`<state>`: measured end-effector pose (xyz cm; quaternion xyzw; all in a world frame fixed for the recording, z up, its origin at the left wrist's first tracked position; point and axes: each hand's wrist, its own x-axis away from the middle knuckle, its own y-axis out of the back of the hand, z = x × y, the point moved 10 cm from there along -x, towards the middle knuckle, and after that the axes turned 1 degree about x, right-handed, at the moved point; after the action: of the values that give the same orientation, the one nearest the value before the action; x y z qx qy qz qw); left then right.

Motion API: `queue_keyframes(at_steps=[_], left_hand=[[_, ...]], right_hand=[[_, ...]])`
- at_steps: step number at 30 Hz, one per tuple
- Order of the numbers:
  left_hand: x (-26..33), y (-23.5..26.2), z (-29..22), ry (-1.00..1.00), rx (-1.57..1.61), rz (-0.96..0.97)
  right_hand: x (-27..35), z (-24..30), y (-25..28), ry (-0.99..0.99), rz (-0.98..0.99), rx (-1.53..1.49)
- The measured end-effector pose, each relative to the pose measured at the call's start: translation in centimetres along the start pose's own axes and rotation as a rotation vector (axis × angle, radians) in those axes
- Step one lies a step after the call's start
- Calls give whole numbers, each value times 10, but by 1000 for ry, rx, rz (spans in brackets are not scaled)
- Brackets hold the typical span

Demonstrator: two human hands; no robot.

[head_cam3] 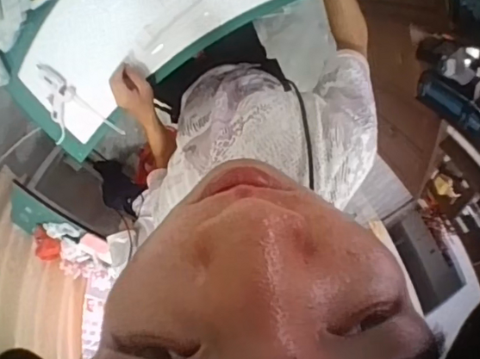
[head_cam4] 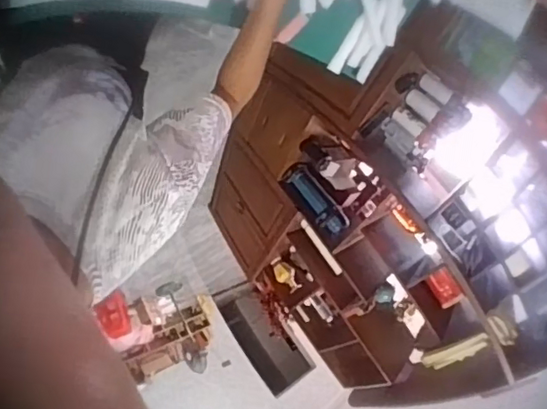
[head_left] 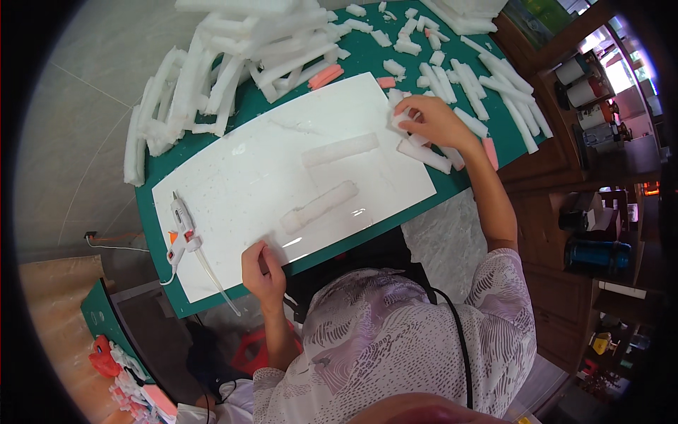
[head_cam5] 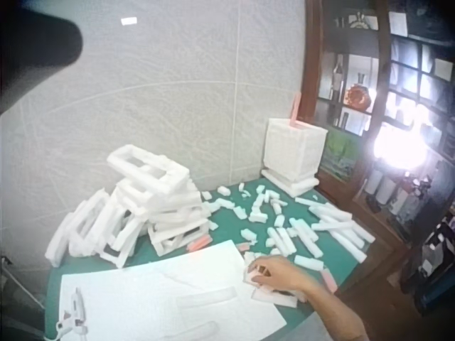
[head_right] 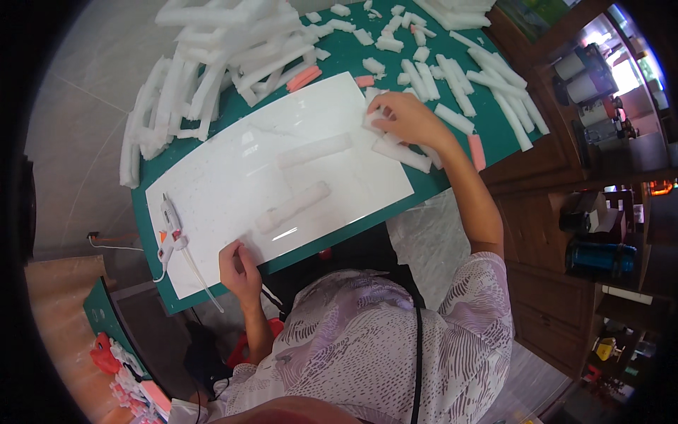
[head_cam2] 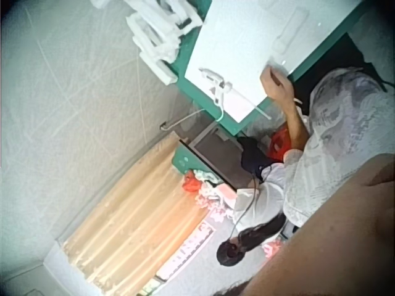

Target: Assembling structures from white and pink foam pieces using a hot glue gun on a production table.

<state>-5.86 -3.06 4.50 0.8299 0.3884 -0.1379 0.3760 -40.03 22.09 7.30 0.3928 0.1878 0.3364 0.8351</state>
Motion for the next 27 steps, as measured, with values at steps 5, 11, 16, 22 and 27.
queue_keyframes(at_steps=[5,11,16,22,27], left_hand=[[0,0,1,10,9,4],[1,-1,4,14,13,7],[-2,-1,3,27,7,14],[1,-1,5,36,20,9],[-1,-1,5,58,22,11]], right_hand=[[18,-28,81,-32,-353,-165],[36,-61,114,-261,-414,-81],[39,-65,122,-152,-404,-539],[38,-34,138,36,-411,-612],[40,-21,153,149,-490,-566]])
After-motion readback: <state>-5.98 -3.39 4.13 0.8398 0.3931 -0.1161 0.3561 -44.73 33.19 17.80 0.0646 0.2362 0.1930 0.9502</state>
